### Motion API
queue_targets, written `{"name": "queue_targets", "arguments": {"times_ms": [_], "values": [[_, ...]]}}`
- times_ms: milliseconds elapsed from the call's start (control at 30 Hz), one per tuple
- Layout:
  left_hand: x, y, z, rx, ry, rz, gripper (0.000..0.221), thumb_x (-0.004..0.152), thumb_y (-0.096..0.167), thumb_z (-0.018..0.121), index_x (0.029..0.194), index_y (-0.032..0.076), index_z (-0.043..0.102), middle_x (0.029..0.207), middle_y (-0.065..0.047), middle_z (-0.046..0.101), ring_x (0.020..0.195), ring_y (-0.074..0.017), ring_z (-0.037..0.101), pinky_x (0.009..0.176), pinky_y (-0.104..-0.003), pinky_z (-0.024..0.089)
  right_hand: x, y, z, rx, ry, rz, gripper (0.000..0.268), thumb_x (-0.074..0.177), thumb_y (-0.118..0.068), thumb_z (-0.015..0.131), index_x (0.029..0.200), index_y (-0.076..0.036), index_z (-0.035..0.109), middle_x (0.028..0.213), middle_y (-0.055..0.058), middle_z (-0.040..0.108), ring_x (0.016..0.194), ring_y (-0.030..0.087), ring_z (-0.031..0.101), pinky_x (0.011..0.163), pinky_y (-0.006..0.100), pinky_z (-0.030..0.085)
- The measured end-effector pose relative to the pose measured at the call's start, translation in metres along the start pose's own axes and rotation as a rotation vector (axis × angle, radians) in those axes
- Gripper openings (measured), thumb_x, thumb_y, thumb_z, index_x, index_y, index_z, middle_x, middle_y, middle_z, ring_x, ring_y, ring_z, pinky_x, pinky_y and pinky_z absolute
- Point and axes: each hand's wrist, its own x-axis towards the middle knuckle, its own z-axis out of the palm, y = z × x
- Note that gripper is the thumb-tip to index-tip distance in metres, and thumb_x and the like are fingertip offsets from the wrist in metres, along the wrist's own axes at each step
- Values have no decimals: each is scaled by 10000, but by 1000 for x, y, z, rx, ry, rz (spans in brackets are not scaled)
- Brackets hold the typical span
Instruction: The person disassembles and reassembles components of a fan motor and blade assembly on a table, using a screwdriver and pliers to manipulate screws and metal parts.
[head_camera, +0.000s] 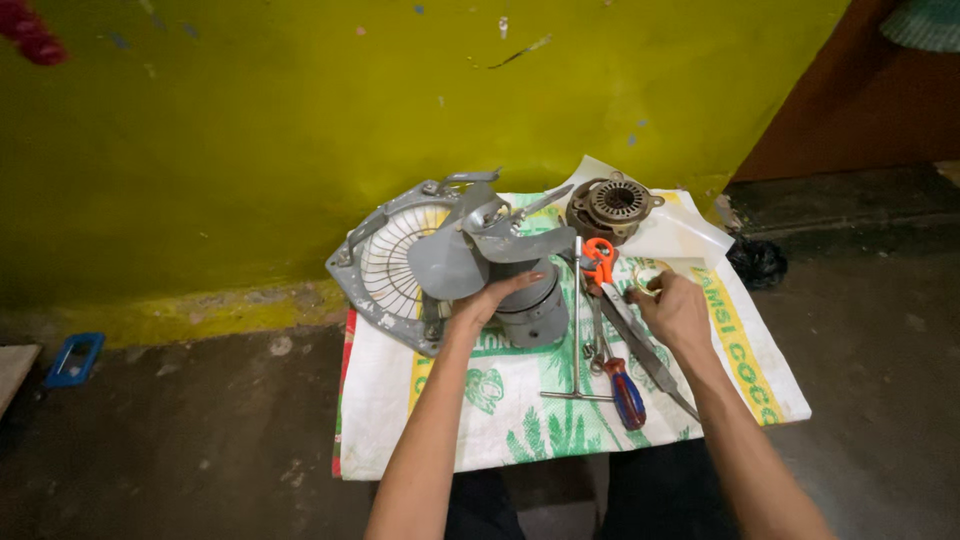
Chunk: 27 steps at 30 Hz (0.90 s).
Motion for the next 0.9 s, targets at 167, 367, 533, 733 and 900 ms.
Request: {"name": "queue_targets", "arguments": {"times_ms": [167, 367, 533, 733, 900], "values": [[3, -11, -11, -503, 39, -118, 825, 721, 309, 879, 1369, 46, 441, 1356, -205, 595, 1322, -370, 494, 1137, -609, 361, -21, -34, -35, 242, 54, -124, 393, 746, -141, 796, 1097, 8, 701, 889, 187, 769, 791, 263, 750, 747, 378, 579], [-25, 17, 49, 922, 121, 207, 957, 586, 476, 947, 1353, 56, 558, 1313, -97, 671, 1222, -262, 602, 1057, -376, 462, -43, -48, -12, 445, -44, -175, 326, 753, -71, 766, 1061, 5, 694, 835, 131, 765, 730, 186, 714, 697, 333, 562], [-52, 0, 95, 1304, 277, 336, 835, 659, 634, 831, 1309, 140, 660, 1282, -45, 721, 1181, -237, 661, 1004, -368, 512, -47, -30, 38, 668, -123, -189, 241, 806, -90, 709, 1020, 17, 726, 860, 127, 789, 756, 181, 733, 696, 333, 576], [-44, -5, 76, 1503, 321, 307, 855, 689, 668, 851, 1297, 101, 653, 1303, -108, 677, 1186, -289, 619, 1005, -423, 479, -49, -36, 55, 464, 13, -118, 389, 920, -199, 709, 1220, 12, 577, 973, 185, 730, 769, 337, 645, 709, 444, 495], [-39, -11, 23, 820, 321, 121, 850, 688, 657, 854, 1294, 95, 653, 1300, -110, 678, 1183, -288, 620, 1004, -421, 479, -51, -15, 72, 538, 48, -383, 326, 817, -65, 568, 1130, -22, 648, 986, 189, 739, 876, 361, 694, 792, 426, 540]]}}
